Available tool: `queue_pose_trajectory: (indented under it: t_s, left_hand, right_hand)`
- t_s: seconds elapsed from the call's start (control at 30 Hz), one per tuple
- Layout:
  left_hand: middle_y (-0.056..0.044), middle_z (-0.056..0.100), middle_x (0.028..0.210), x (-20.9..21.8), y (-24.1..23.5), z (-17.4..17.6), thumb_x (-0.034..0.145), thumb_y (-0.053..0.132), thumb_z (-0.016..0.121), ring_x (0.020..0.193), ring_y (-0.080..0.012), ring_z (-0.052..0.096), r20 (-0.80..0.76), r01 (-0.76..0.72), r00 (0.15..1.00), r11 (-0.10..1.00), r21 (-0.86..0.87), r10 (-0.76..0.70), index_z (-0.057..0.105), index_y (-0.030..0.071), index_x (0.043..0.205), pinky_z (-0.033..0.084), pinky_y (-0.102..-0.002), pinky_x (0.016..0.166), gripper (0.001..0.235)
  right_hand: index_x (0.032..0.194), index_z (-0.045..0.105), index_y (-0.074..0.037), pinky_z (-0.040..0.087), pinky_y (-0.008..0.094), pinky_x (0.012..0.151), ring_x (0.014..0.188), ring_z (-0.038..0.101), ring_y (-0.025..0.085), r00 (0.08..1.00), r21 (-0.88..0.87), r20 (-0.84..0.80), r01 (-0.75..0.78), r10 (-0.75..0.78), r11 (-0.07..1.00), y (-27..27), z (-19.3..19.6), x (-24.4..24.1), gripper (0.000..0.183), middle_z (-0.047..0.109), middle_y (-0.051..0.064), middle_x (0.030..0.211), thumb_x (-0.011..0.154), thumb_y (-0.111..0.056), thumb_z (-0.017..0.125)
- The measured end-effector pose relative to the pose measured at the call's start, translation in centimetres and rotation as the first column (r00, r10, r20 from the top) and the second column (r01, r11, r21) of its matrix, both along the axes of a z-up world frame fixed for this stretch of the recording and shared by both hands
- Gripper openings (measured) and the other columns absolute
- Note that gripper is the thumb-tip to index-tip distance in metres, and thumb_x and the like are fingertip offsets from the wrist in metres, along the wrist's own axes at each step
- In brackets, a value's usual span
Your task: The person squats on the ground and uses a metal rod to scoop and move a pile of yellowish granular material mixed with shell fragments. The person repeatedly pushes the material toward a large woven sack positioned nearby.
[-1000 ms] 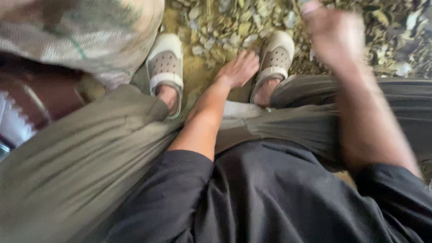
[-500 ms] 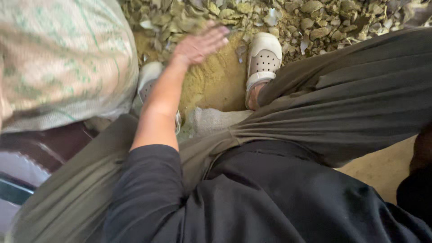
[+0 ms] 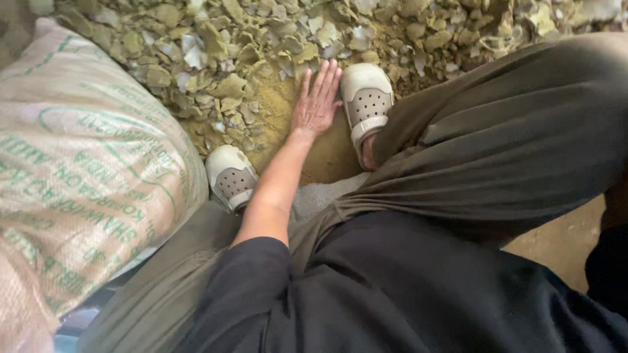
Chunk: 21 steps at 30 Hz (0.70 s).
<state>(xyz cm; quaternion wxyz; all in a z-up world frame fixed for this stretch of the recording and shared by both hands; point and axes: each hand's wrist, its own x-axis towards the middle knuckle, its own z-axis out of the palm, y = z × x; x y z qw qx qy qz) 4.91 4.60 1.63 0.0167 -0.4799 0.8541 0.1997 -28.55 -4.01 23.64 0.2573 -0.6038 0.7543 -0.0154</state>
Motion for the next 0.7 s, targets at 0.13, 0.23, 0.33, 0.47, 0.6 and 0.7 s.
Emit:
queue_pose_trajectory:
  t_s: [0.13,0.23,0.33,0.47,0.6,0.7]
  left_hand:
    - [-0.008,-0.006,0.175,1.5,-4.7,-2.7,0.090,-0.012,0.043,0.162,-0.0270,-0.005,0.190,0.042,0.981,0.889,-0.456,0.051,0.010,0.018,0.170,-0.007,-0.052,0.131,0.092]
    - [-0.009,-0.006,0.173,1.7,-9.2,-3.0,0.081,-0.019,0.045,0.161,-0.0276,-0.005,0.011,-0.233,0.962,0.840,-0.489,0.273,0.015,0.024,0.165,-0.006,-0.056,0.131,0.099]
    - [-0.006,0.003,0.179,-0.8,-12.0,-1.6,0.109,0.005,0.047,0.159,-0.0215,0.007,-0.173,-0.271,0.951,0.961,-0.062,0.257,0.025,0.032,0.169,0.005,-0.035,0.118,0.069]
    - [-0.008,0.005,0.176,-5.9,-13.6,0.2,0.110,0.043,0.054,0.163,-0.0255,0.003,-0.187,0.318,0.920,0.935,-0.157,-0.344,0.030,0.022,0.167,-0.002,-0.051,0.131,0.066]
    - [-0.009,0.009,0.172,-6.7,-15.7,0.1,0.105,0.053,0.042,0.159,-0.0268,0.006,0.069,0.327,0.944,0.943,-0.066,-0.323,0.030,0.022,0.163,-0.003,-0.051,0.127,0.066]
    - [-0.008,0.015,0.171,-5.0,-17.2,-0.1,0.106,0.048,0.042,0.158,-0.0277,0.010,0.122,0.312,0.947,0.940,-0.136,-0.297,0.033,0.020,0.163,-0.001,-0.050,0.128,0.064]
  right_hand:
    - [0.081,0.062,-0.012,0.043,0.041,0.049,0.056,0.056,0.023,0.996,0.024,0.050,0.069,-0.070,0.997,1.2,-0.5,0.4,0.051,0.059,0.007,0.067,0.113,-0.049,0.048]
    - [0.080,0.061,-0.013,0.042,0.040,0.048,0.055,0.055,0.022,0.989,0.020,0.067,0.130,-0.131,0.991,1.5,-0.3,-0.7,0.051,0.058,0.006,0.065,0.113,-0.048,0.047]
    - [0.078,0.060,-0.013,0.041,0.040,0.046,0.053,0.054,0.020,0.980,0.007,0.085,0.181,-0.181,0.984,2.1,-0.7,-1.1,0.051,0.057,0.005,0.064,0.113,-0.048,0.047]
    - [0.076,0.059,-0.014,0.039,0.039,0.044,0.051,0.052,0.019,0.963,-0.035,0.113,0.249,-0.244,0.968,1.7,-0.7,-2.0,0.052,0.056,0.003,0.063,0.113,-0.048,0.047]
    - [0.074,0.058,-0.014,0.038,0.037,0.042,0.049,0.050,0.017,0.941,-0.073,0.165,0.310,-0.295,0.948,0.0,0.2,-2.2,0.053,0.055,0.002,0.061,0.113,-0.048,0.046]
    - [0.073,0.057,-0.015,0.037,0.037,0.041,0.047,0.049,0.016,0.921,-0.100,0.255,0.329,-0.295,0.939,-2.3,0.9,-0.7,0.053,0.054,0.001,0.060,0.113,-0.048,0.046]
